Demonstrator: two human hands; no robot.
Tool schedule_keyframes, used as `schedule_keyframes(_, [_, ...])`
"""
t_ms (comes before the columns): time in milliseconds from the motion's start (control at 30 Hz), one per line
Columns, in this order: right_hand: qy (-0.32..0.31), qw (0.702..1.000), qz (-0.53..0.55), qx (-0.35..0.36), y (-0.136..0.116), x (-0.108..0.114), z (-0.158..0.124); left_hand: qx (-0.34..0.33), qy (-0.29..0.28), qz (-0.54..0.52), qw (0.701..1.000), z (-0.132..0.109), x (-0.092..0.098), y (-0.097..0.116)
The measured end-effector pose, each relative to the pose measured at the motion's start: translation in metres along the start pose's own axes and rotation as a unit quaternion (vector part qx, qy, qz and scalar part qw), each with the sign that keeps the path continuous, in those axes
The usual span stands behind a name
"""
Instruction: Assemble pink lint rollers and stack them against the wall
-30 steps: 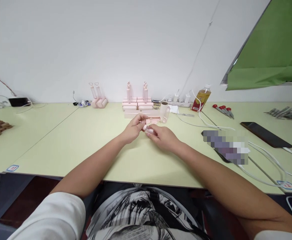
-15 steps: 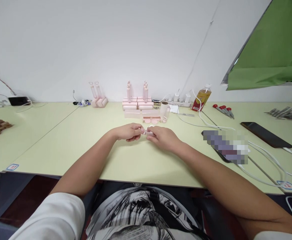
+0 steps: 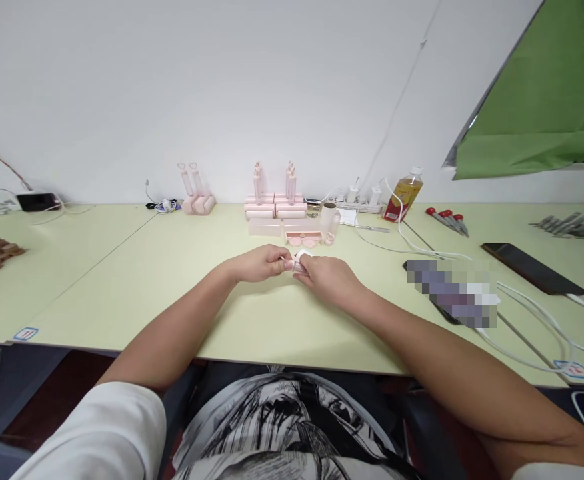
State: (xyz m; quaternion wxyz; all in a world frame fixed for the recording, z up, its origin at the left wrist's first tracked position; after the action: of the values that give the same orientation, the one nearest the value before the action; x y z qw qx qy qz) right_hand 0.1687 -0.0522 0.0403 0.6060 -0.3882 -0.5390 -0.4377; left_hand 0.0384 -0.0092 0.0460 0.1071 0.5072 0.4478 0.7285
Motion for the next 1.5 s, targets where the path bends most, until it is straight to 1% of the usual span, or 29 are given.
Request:
schedule_keyframes(133, [-0.006, 1.0, -0.002, -0.002, -0.001, 0.0, -0.001, -0.02, -0.001, 0.005, 1.0, 0.0, -0.001, 0.003])
schedule_keyframes(267, [-0.023, 1.0, 0.017, -0.004, 0.0, -0.004, -0.001, -0.014, 0.005, 0.032, 0.999, 0.0, -0.002, 0.005])
schedule_keyframes(367, [-0.022, 0.998, 0.061, -0.003, 0.002, -0.007, 0.002, -0.009, 0.013, 0.049, 0.999, 0.0, -0.002, 0.006])
schedule_keyframes(467, [-0.009, 0.991, 0.133, 0.0, 0.005, -0.008, 0.005, -0.012, 0.021, 0.039, 0.999, 0.0, -0.002, 0.008])
schedule_keyframes(567, [0.012, 0.973, 0.23, -0.007, 0.01, -0.006, 0.007, -0.002, 0.021, 0.011, 1.0, 0.0, 0.0, 0.006])
schedule_keyframes(633, [0.034, 0.955, 0.296, -0.017, 0.016, -0.001, 0.008, 0.008, 0.03, 0.004, 1.0, -0.001, 0.006, 0.002])
schedule_keyframes(667, [0.052, 0.946, 0.319, -0.025, 0.02, 0.003, 0.008, 0.016, 0.043, 0.002, 0.999, -0.003, 0.011, 0.0])
schedule_keyframes(767, [0.126, 0.927, 0.346, -0.065, 0.038, 0.015, 0.009, 0.052, 0.099, -0.02, 0.994, -0.009, 0.032, -0.012])
schedule_keyframes(800, [0.142, 0.921, 0.353, -0.077, 0.043, 0.018, 0.009, 0.063, 0.11, -0.026, 0.992, -0.011, 0.038, -0.014])
schedule_keyframes(867, [0.154, 0.911, 0.374, -0.085, 0.046, 0.017, 0.009, 0.069, 0.11, -0.014, 0.991, -0.013, 0.041, -0.015])
schedule_keyframes(933, [0.151, 0.904, 0.393, -0.073, 0.043, 0.012, 0.011, 0.06, 0.096, 0.04, 0.993, -0.011, 0.036, -0.01])
schedule_keyframes(1033, [0.136, 0.893, 0.427, -0.031, 0.031, 0.004, 0.011, 0.032, 0.076, 0.124, 0.989, -0.006, 0.017, 0.006])
schedule_keyframes(1100, [0.118, 0.88, 0.461, -0.005, 0.027, 0.003, 0.012, 0.017, 0.058, 0.127, 0.99, -0.002, 0.005, 0.014])
schedule_keyframes(1167, [0.131, 0.871, 0.474, -0.006, 0.034, 0.007, 0.012, 0.014, 0.047, 0.086, 0.995, -0.001, -0.003, 0.017])
schedule_keyframes(1233, [0.169, 0.883, 0.437, -0.033, 0.047, 0.013, 0.013, 0.021, 0.042, 0.03, 0.998, -0.001, -0.004, 0.015])
schedule_keyframes(1267, [0.179, 0.898, 0.4, -0.046, 0.054, 0.014, 0.014, 0.024, 0.042, 0.007, 0.999, -0.002, -0.004, 0.014])
schedule_keyframes(1300, [0.172, 0.916, 0.359, -0.055, 0.058, 0.013, 0.015, 0.025, 0.041, -0.009, 0.999, -0.003, -0.003, 0.013])
schedule_keyframes(1333, [0.152, 0.933, 0.319, -0.06, 0.061, 0.009, 0.018, 0.024, 0.039, -0.018, 0.999, -0.003, -0.002, 0.012])
schedule_keyframes(1400, [0.081, 0.961, 0.26, -0.058, 0.06, -0.005, 0.022, 0.021, 0.035, -0.02, 0.999, -0.004, -0.001, 0.011])
schedule_keyframes(1433, [0.042, 0.967, 0.245, -0.054, 0.059, -0.013, 0.023, 0.019, 0.033, -0.015, 0.999, -0.004, -0.001, 0.011])
schedule_keyframes(1500, [-0.02, 0.968, 0.243, -0.054, 0.054, -0.026, 0.023, 0.013, 0.033, -0.006, 0.999, -0.003, 0.0, 0.01])
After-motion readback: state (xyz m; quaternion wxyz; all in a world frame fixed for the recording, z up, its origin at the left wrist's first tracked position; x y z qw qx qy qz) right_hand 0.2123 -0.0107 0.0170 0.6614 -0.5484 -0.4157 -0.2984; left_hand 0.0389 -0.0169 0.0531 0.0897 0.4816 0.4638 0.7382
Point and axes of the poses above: each hand's wrist, its own z-axis towards the middle knuckle, its own x-axis out of the back of the hand, y = z × x, the point moved 6 cm from there along z, towards the middle knuckle, and after that the axes turned 1 degree about -x, right-handed, at the moved point
